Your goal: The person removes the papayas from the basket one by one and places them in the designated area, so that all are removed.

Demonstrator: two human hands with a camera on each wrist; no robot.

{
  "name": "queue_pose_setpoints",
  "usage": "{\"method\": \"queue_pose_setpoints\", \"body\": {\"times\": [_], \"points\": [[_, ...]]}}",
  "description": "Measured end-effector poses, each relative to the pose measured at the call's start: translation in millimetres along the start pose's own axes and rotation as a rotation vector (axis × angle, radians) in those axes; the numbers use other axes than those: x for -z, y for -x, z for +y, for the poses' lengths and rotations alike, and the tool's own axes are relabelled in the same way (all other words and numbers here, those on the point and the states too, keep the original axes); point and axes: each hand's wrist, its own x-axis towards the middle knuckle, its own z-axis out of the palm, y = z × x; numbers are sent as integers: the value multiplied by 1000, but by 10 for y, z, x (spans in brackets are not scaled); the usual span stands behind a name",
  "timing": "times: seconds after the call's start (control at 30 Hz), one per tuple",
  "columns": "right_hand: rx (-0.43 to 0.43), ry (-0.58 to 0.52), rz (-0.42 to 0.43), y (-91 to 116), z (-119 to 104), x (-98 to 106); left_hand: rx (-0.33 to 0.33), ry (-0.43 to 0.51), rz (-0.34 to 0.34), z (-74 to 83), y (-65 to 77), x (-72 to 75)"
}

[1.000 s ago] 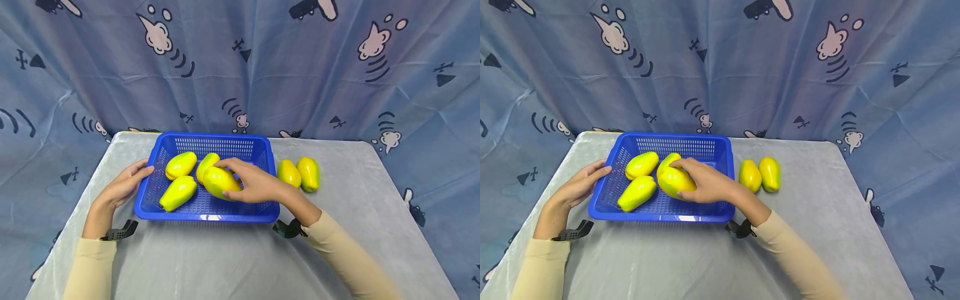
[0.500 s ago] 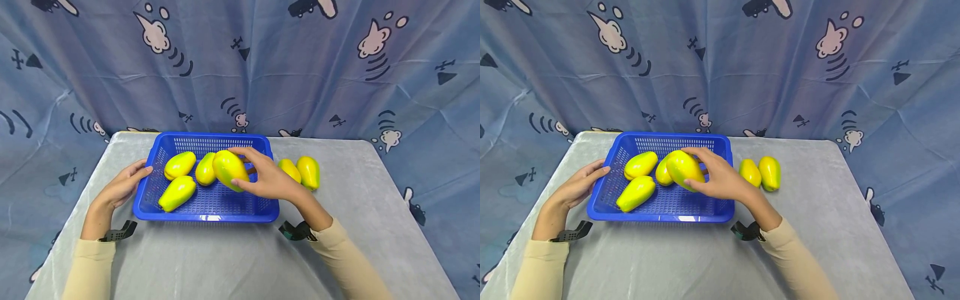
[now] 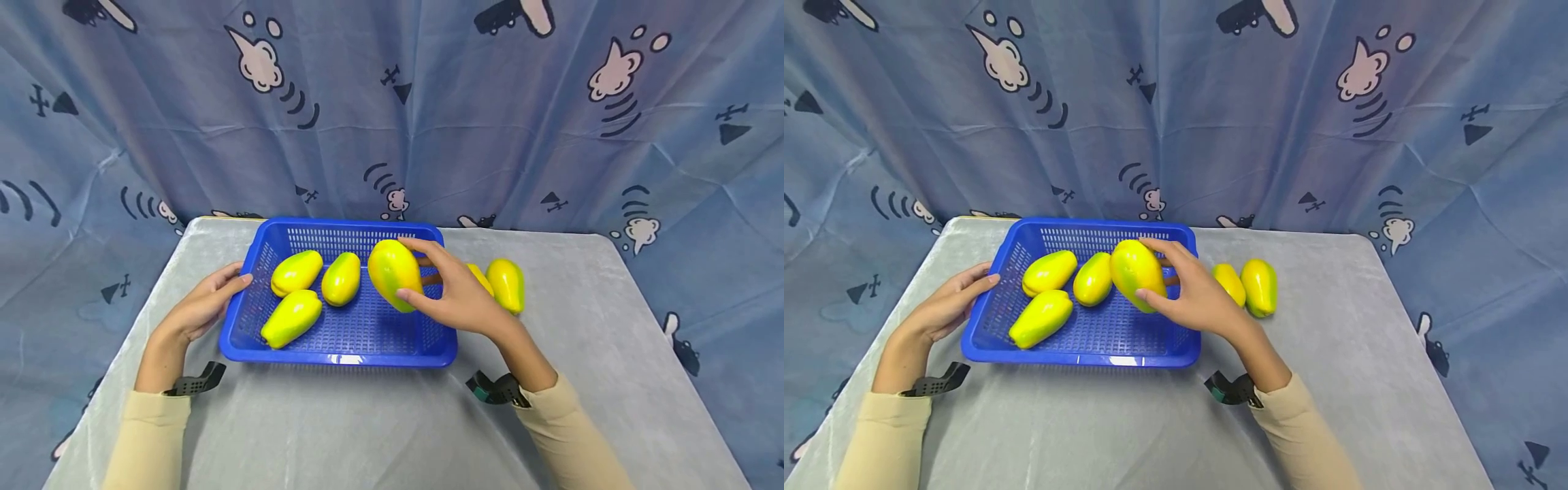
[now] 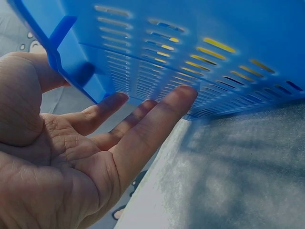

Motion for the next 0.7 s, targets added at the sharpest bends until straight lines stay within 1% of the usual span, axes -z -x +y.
{"method": "queue_pose_setpoints", "body": {"times": [0.23,0.33,0.43,0.57,0.7], "points": [[-23,-22,82,75,76,73,10,-17,0,-7,14,6],[-23,-30,121,88,125,106,4,-14,2,11,9,11],[-20,-60,156,108,161,136,-4,-6,4,23,4,12],[-30,-84,189,154,216,164,-2,7,7,17,9,15],[-45,-66,227,218,295,214,-2,18,1,-10,5,-1]]}}
